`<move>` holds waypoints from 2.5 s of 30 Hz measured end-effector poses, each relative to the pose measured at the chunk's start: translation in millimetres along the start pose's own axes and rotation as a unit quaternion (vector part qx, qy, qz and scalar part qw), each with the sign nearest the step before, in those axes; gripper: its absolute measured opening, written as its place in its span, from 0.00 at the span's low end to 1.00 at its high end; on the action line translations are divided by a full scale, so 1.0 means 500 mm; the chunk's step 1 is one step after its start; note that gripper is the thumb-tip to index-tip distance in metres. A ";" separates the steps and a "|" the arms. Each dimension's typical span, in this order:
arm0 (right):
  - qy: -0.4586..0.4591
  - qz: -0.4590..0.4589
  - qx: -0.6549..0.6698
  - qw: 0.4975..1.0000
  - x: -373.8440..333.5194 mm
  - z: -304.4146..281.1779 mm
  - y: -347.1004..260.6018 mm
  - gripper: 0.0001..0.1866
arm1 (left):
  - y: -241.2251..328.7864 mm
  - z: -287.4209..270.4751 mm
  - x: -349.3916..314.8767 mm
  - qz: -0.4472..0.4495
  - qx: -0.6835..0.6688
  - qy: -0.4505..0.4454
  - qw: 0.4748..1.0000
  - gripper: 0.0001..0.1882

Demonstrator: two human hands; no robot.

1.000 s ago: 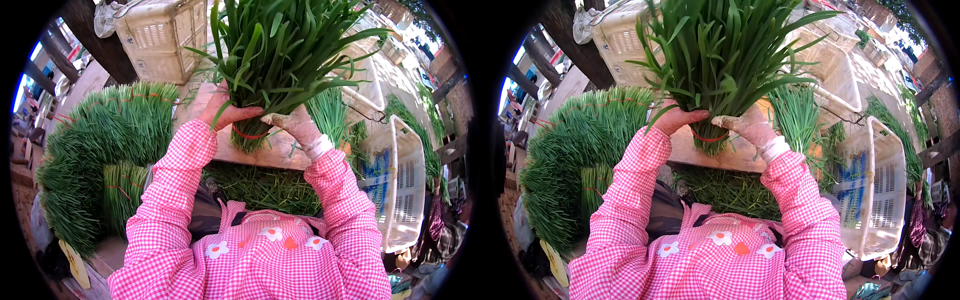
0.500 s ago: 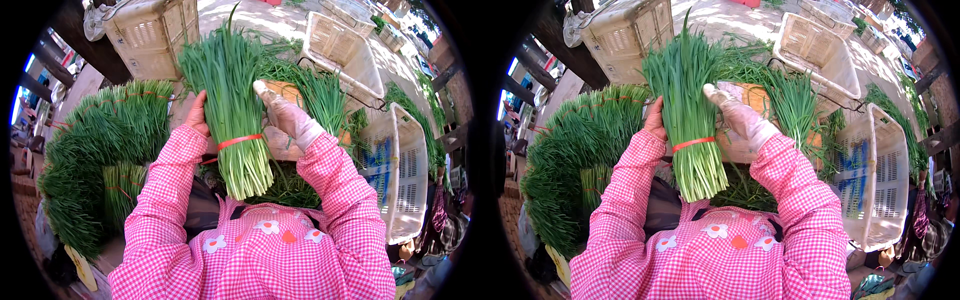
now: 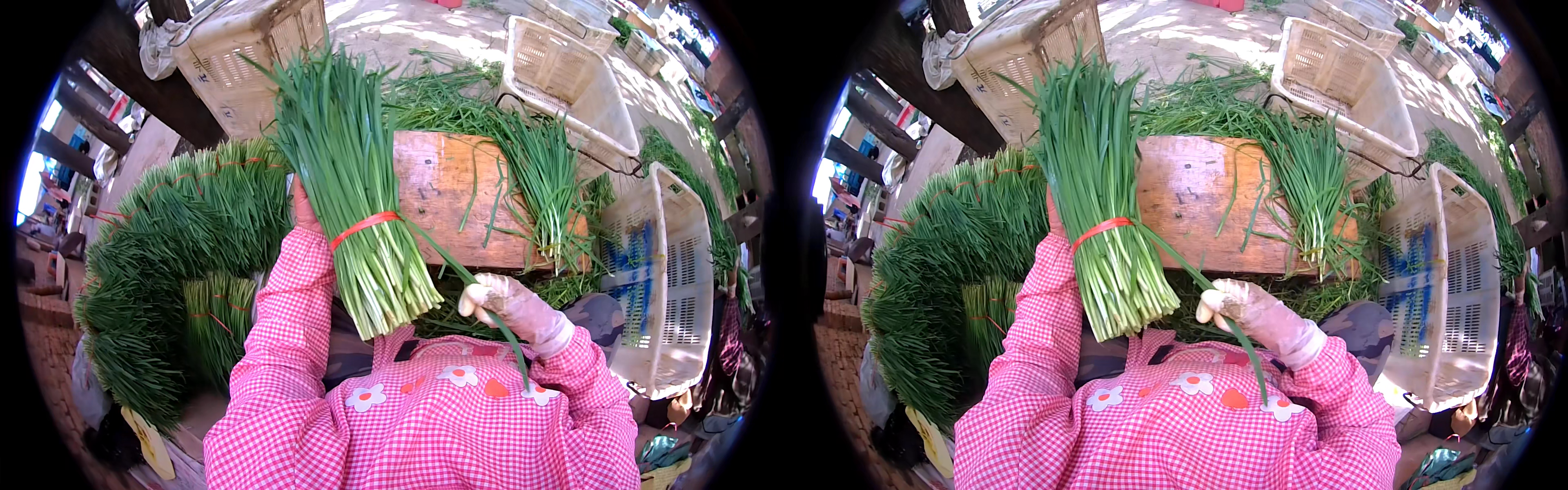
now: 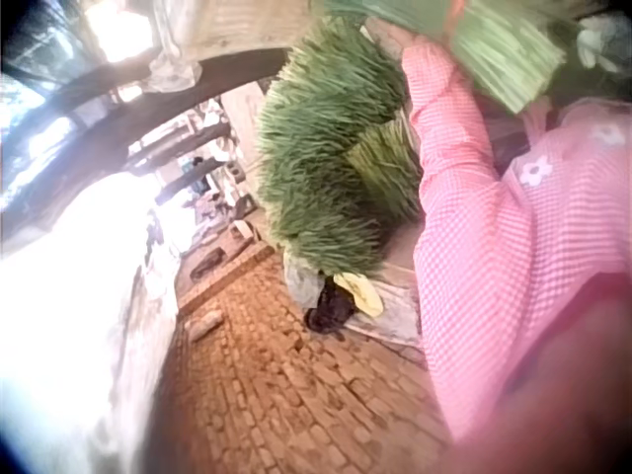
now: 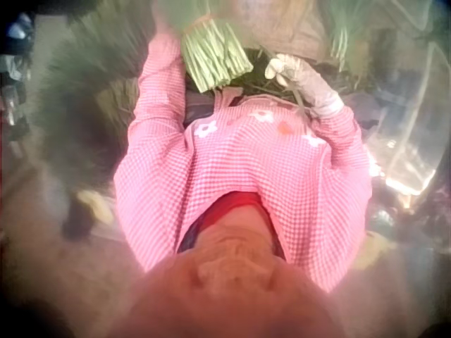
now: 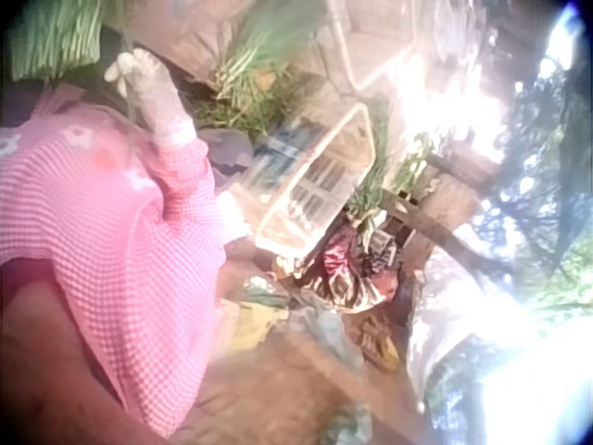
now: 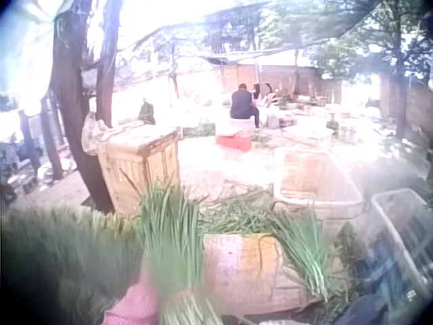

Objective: The person bundles bunches of green vegetables by hand using red plastic ties on a wooden board, leveling the stalks, wrapping a tie around the bundle, and knotting it before placing it aside.

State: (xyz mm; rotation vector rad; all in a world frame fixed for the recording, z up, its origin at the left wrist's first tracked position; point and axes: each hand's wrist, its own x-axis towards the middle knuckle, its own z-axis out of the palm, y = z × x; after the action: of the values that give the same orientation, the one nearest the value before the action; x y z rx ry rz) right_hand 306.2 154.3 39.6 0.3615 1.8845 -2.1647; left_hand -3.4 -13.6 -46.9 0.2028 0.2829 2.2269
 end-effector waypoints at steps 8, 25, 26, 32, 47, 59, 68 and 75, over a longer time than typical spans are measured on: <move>0.148 -0.093 0.090 0.980 -0.166 -0.060 -0.025 0.19 | -0.028 0.022 0.000 -0.005 0.014 -0.061 0.998 0.30; 0.210 -0.296 -0.326 0.873 0.057 0.005 -0.029 0.30 | -0.090 0.060 0.014 -0.073 0.006 -0.170 0.983 0.31; 0.221 -0.338 -0.350 0.845 0.079 0.007 -0.020 0.26 | -0.092 0.056 0.010 -0.078 0.003 -0.174 0.982 0.31; 0.255 -0.217 -0.390 0.858 0.079 0.027 -0.019 0.09 | -0.108 0.059 -0.004 -0.086 0.032 -0.069 0.993 0.32; 0.243 -0.170 -0.222 0.929 0.019 0.053 -0.091 0.10 | -0.081 0.089 0.032 0.070 0.073 -0.058 0.993 0.34; 0.015 -0.082 0.086 0.993 -0.008 0.050 -0.090 0.12 | -0.081 0.108 -0.002 0.080 0.067 -0.065 0.992 0.33; 0.169 -0.130 -0.685 0.697 -0.127 -0.074 0.009 0.17 | -0.059 0.046 0.021 0.115 0.023 -0.036 0.992 0.32; 0.193 -0.382 -0.440 0.789 -0.005 0.042 -0.116 0.11 | -0.082 0.061 0.021 0.125 0.052 0.016 0.991 0.30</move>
State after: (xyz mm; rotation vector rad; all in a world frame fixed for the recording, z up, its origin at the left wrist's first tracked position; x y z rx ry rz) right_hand 287.9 141.3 97.1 -0.2279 3.4396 -1.2295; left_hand 28.1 23.6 -28.4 0.2715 0.4101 2.4666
